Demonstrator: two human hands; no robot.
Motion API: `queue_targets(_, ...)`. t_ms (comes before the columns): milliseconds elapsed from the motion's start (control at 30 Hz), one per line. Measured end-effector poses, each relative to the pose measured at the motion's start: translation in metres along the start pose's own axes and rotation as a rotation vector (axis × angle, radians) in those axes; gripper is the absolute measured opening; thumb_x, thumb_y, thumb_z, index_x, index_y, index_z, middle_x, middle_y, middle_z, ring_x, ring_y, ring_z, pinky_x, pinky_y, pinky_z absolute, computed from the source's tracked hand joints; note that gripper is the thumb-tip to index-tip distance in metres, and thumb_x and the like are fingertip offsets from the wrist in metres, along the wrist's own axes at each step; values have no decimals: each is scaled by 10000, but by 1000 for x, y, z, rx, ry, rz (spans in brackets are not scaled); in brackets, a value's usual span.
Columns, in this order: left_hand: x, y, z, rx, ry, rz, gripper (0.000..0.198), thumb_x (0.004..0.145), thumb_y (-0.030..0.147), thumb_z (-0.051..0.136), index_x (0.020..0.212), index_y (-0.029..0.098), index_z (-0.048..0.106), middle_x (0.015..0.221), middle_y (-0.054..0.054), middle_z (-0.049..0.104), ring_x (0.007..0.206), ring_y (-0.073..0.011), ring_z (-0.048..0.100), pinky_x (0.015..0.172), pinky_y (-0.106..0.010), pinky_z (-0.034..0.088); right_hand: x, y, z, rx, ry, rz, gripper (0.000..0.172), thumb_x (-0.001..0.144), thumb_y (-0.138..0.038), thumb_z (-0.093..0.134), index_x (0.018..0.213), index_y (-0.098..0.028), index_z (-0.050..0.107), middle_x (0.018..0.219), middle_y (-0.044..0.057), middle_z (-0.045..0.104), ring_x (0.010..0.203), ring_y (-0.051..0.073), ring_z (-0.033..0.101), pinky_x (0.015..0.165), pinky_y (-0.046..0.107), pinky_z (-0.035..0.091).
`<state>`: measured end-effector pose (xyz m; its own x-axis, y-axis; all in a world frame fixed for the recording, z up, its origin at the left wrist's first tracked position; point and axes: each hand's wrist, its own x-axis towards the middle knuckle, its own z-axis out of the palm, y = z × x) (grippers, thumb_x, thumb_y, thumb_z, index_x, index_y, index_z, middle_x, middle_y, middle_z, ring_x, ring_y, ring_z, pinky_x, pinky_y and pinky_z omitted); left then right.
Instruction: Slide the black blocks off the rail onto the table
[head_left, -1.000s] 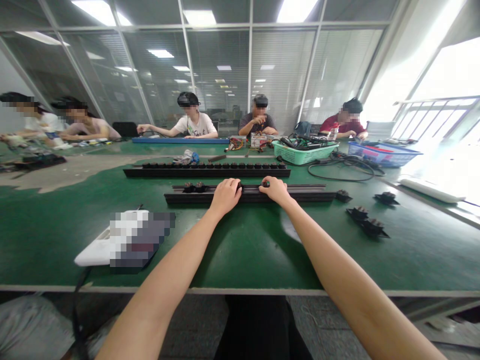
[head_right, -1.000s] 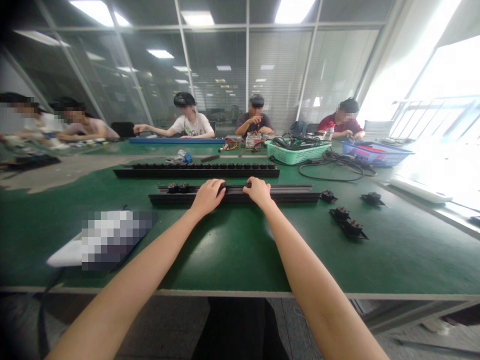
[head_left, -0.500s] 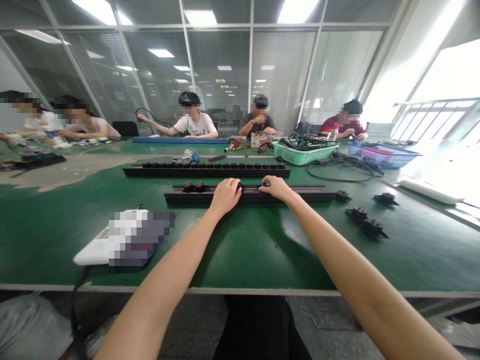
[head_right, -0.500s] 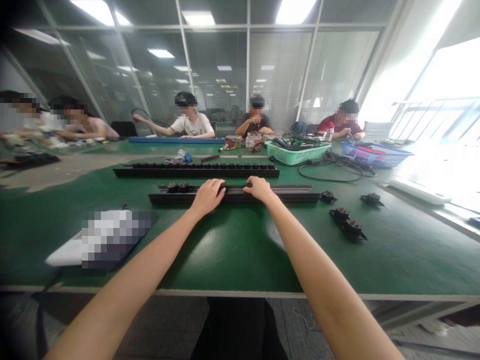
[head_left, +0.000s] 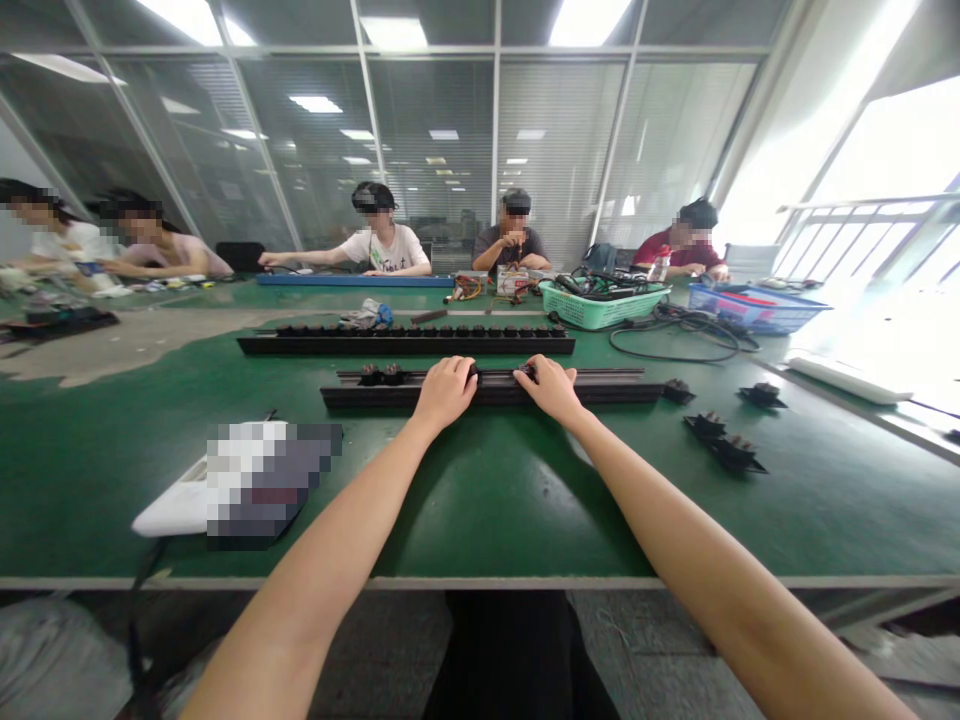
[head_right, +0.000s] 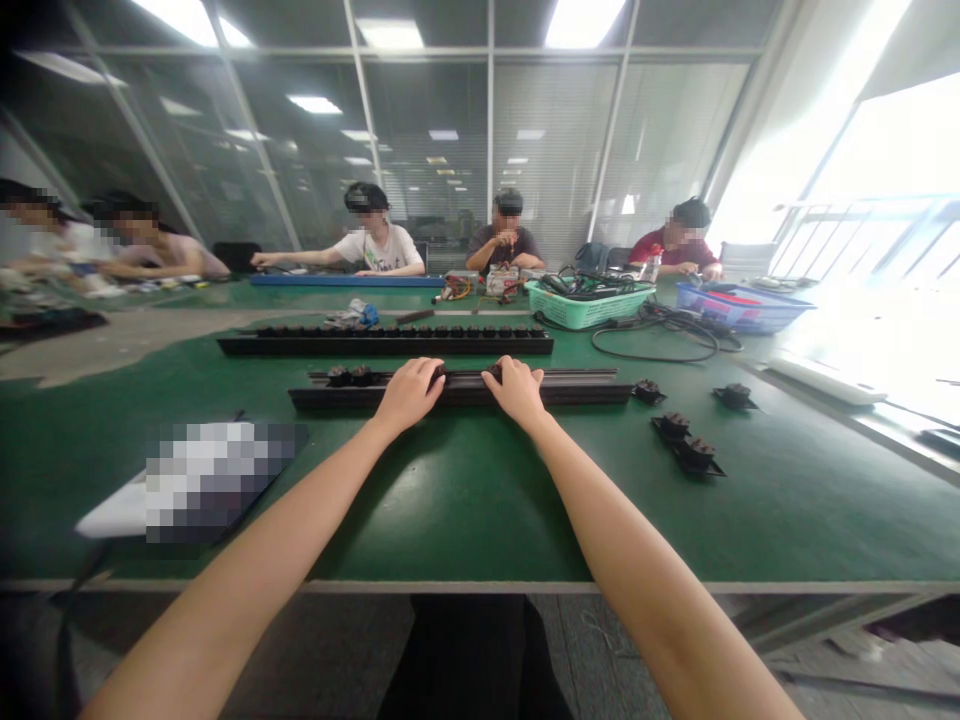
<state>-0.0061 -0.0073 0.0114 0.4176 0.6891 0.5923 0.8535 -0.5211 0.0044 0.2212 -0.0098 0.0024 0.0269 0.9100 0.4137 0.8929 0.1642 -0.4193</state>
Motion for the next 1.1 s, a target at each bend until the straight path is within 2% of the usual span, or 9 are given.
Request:
queue_targets(467,0,-1,0,0,2,0,294,1031,256,492,1273,164,631,1260,-147,701,1172,-306,631,1036,-444,509,1,-4,-3,-131,-18,-20,320,1055,-369,461,1213,-162,648,1276,180,663,1204,320,570,1030,446,348)
queue_targets(1100,0,0,0,-4,-8,-1,298,1031,252,486,1273,160,632,1259,-152,699,1172,-310,629,1040,-449,509,3,2,-4,-185,-6,-21,318,1054,-356,444,1193,-168,660,1255,174,665,1192,320,564,1019,442,355)
